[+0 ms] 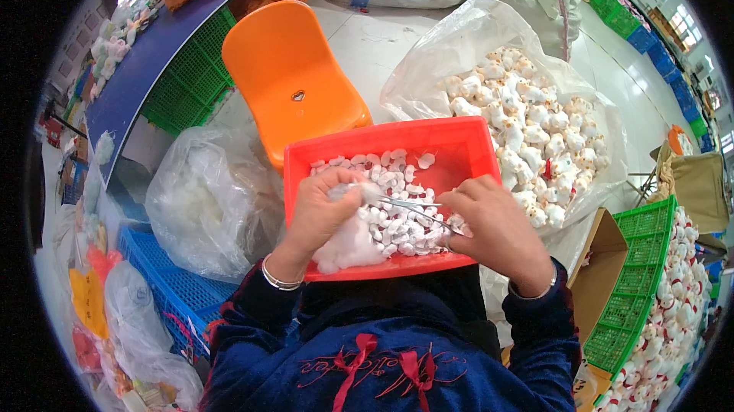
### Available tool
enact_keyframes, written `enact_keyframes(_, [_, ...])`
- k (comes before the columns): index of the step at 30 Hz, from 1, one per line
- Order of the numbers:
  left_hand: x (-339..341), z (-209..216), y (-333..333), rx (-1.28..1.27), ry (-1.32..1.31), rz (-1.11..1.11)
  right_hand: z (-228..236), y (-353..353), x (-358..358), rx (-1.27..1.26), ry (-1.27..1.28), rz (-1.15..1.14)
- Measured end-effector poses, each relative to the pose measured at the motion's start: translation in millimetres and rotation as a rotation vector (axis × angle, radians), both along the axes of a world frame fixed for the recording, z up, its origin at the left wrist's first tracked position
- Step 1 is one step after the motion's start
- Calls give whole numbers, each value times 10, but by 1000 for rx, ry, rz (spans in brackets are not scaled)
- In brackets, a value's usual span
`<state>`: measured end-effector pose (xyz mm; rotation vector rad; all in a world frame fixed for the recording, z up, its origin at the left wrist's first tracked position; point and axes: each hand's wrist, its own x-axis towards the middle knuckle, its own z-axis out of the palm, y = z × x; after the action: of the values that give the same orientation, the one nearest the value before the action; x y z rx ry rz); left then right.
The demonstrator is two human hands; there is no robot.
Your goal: The person sits on the floor and uses scissors to trim small white cotton pieces in a red tray. They repeatedly pick up pieces, snip them, and place the trimmed bits back into the tray.
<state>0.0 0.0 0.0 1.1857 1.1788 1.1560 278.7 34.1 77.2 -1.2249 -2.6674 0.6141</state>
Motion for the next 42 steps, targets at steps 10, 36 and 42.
enact_keyframes(10, [-1,190,-42,185,183,42,23,3,-132,86,44,11])
enact_keyframes(36, [46,43,-63,-226,-400,51,-203,-53,-155,141,78,4])
enact_keyframes(42, [54,73,-44,-148,-284,-4,-57,-31,-89,69,1,42])
